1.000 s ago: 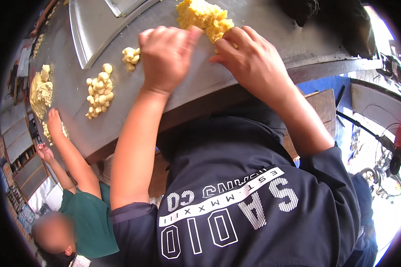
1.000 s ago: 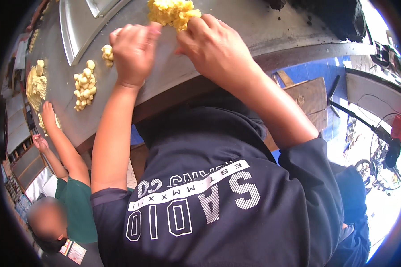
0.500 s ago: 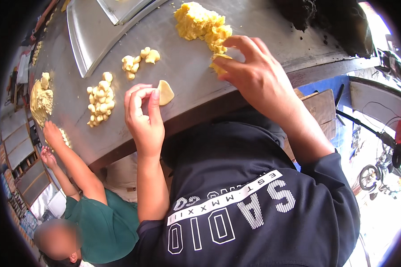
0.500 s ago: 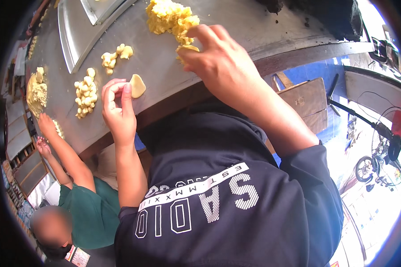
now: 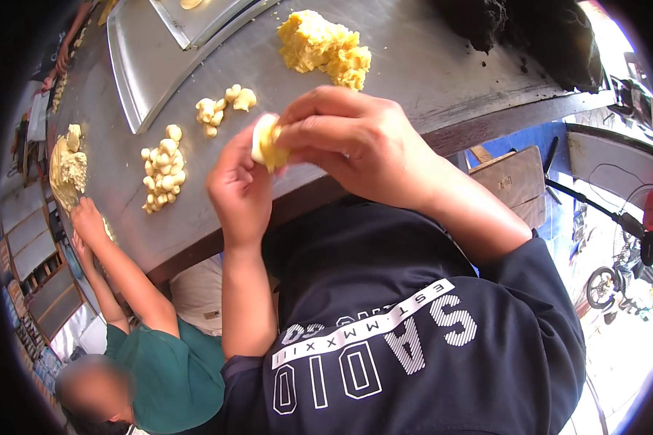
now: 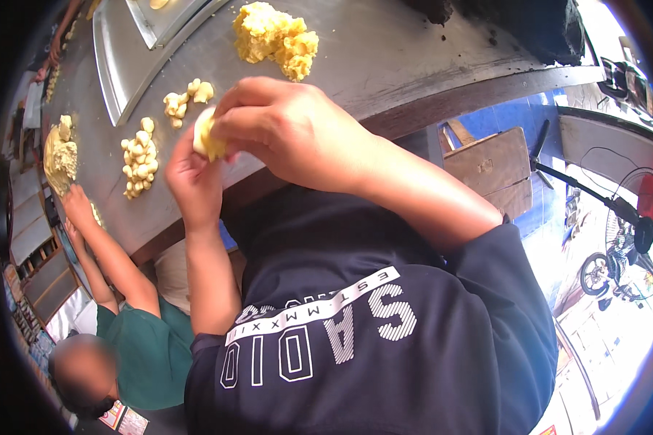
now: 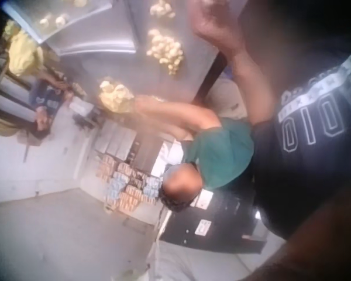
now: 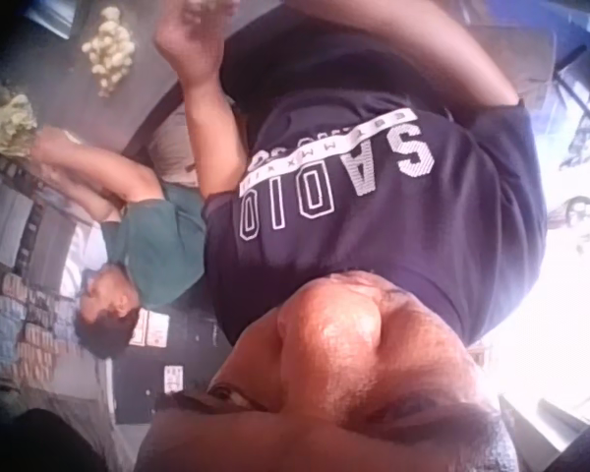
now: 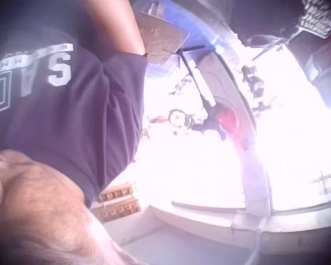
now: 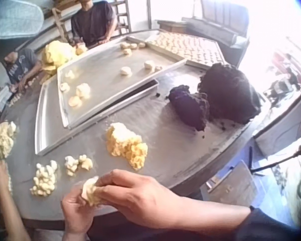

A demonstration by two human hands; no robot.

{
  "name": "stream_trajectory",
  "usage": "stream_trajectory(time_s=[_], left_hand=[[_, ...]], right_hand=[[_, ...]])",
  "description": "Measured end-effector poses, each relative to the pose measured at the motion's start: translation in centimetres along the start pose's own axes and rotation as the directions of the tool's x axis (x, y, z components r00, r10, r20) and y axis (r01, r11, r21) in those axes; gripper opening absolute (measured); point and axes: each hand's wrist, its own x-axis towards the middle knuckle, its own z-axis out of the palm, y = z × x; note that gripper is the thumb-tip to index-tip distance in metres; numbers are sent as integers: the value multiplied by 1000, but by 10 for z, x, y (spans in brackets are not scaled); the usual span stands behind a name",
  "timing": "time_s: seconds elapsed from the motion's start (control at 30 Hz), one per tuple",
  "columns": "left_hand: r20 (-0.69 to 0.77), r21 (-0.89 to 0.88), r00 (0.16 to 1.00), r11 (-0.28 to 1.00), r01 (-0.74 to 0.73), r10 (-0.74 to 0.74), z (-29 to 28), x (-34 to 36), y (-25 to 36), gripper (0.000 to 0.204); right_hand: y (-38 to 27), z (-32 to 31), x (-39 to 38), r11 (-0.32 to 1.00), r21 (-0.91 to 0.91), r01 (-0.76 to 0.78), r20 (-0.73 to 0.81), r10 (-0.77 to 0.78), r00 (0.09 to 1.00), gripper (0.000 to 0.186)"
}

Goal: The person shapes pieces of yellow dough into balls and place them onto a metal baking tray.

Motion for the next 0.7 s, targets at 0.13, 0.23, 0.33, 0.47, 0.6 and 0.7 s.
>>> stream_trajectory(time_s=[0.13,0.23,0.33,0.47,0.6,0.7], left_hand=[[169,595,956,748,-294,241,8,13,9,28],[160,681,940,656,-326,301,17,15,9,34],[164,702,928,621,-349,335,19,18,9,40],[250,759,905,510,-403,343,18,25,7,47],[407,560,901,738,-378,153,10,22,28,64],[374,498,926,832,-244,48,3,8,19,68]], right_hand=[[3,-2,-3,992,50,-116,201,104,974,23],[3,4,-10,992,26,-123,179,117,977,23],[6,7,-12,999,14,-32,149,30,988,22],[-4,9,-12,972,-174,157,302,-100,948,23],[0,0,-1,997,55,-57,195,45,980,27],[0,8,2,993,-13,-119,177,120,977,50]])
